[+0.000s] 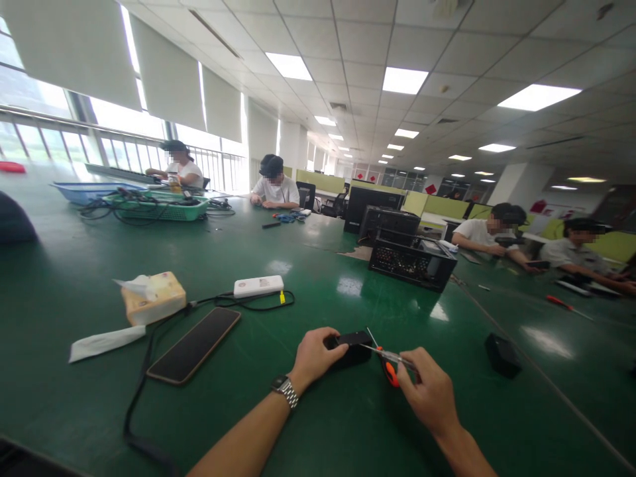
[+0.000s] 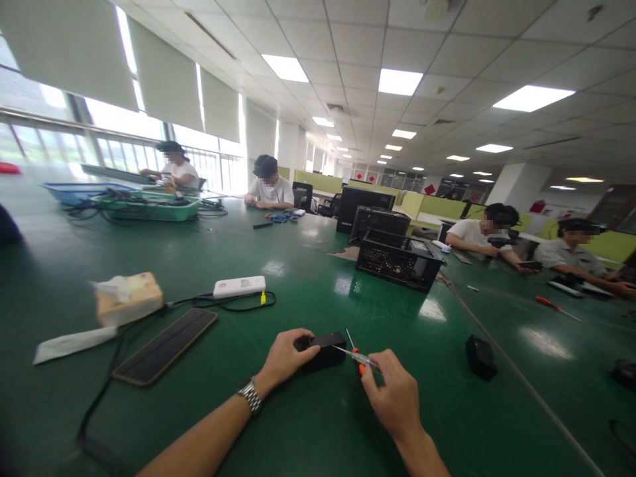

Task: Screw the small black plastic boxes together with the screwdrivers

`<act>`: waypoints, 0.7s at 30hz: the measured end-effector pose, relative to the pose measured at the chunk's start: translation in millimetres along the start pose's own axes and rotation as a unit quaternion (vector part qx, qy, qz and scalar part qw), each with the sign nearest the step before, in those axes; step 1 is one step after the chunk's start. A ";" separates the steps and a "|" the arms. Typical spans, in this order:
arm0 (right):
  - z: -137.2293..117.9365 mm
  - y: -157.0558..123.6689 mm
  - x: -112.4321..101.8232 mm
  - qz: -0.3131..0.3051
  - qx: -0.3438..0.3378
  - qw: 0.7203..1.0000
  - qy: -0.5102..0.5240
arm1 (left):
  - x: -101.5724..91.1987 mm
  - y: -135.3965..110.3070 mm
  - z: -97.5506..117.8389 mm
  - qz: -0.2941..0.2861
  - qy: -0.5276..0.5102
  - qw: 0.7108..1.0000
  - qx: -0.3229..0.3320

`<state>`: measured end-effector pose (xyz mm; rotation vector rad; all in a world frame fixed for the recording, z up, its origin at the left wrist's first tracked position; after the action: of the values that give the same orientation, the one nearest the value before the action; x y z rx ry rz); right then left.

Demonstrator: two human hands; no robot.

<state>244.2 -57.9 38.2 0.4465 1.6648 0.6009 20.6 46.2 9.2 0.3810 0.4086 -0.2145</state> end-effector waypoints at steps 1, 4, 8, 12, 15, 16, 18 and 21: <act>0.2 0.2 -0.9 0.003 0.000 1.000 -0.004 | -0.2 -0.1 0.3 0.001 0.002 1.000 0.000; -0.9 0.4 -2.6 0.010 -0.012 1.000 -0.017 | 0.0 -0.3 0.6 0.003 0.010 1.000 0.002; -16.8 -1.6 -3.4 0.004 -0.059 0.997 -0.043 | 3.0 -0.8 -0.3 0.001 0.009 1.000 0.017; -34.6 -5.8 6.1 -0.055 -0.050 0.995 -0.069 | 5.6 -2.1 -2.1 -0.002 0.000 1.000 0.024; -37.0 -10.8 22.9 -0.145 0.004 0.985 -0.095 | 6.7 -3.1 -0.4 -0.018 -0.004 0.999 0.036; -36.9 -12.5 28.4 -0.170 0.017 0.980 -0.099 | 6.7 -3.4 1.0 -0.024 -0.004 0.999 0.042; -37.0 -15.0 36.4 -0.206 0.034 0.974 -0.089 | 5.9 -3.8 4.1 -0.032 -0.003 0.998 0.049; -36.0 -14.2 37.9 -0.215 0.059 0.973 -0.057 | 4.8 -4.2 7.1 -0.043 0.003 0.998 0.043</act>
<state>202.7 -51.5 4.1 0.1884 1.6265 0.1522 26.2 38.9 11.9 0.4483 0.4229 -0.3159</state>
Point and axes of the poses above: each hand's wrist, its own y-axis towards the middle knuckle, its own x-axis out of the palm, z = x × y, the point moved 4 cm from there along y, towards the middle knuckle, and after that the axes turned 12 degrees about -y, right-handed, at the moved point
